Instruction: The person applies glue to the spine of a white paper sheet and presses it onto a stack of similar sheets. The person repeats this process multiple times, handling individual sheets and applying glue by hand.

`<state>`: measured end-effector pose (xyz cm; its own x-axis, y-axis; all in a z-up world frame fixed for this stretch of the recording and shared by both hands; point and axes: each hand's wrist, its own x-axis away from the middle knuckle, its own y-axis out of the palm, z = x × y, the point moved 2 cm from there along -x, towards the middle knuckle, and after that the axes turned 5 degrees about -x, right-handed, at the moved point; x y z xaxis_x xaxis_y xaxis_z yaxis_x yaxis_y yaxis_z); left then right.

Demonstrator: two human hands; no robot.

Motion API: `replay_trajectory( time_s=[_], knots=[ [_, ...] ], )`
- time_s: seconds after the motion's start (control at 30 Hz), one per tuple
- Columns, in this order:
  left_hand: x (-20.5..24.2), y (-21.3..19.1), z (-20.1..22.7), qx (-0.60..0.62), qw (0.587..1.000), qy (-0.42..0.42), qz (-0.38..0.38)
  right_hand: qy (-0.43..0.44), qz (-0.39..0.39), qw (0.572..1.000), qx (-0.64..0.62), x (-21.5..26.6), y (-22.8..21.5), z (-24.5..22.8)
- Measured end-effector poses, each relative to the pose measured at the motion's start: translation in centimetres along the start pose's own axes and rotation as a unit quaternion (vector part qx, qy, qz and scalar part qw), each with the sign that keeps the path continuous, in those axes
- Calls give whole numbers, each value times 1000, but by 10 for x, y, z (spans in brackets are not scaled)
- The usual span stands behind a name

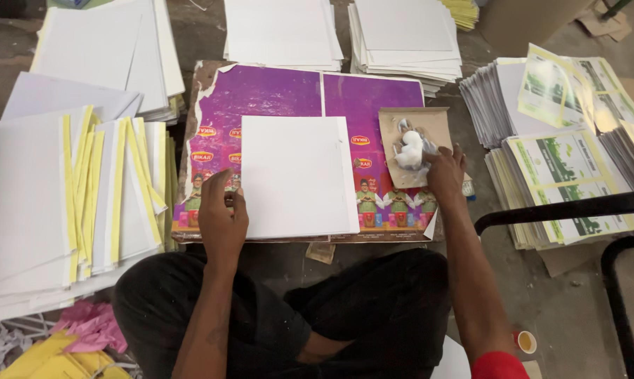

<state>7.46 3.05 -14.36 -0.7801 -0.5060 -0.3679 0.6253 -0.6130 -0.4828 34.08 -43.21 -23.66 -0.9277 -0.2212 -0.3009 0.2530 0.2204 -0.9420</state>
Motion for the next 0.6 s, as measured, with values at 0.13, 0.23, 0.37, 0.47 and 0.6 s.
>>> replay_trajectory(
  time_s=[0.13, 0.23, 0.37, 0.47, 0.6],
  knots=[
    [0, 2, 1, 4, 1000, 4, 5, -34, 39, 998, -44, 9, -10, 2],
    [3, 2, -3, 7, 1000, 1, 3, -24, 60, 994, -93, 16, -28, 7],
    [5, 4, -8, 16, 1000, -6, 18, 31, 133, 975, -175, 33, -62, -16],
    [5, 4, -13, -1, 999, 5, 33, 50, 113, 906, -406, 73, -68, -72],
    [1, 5, -14, -9, 1000, 1, 26, 53, -21, 808, -587, 101, -53, -164]
  ],
)
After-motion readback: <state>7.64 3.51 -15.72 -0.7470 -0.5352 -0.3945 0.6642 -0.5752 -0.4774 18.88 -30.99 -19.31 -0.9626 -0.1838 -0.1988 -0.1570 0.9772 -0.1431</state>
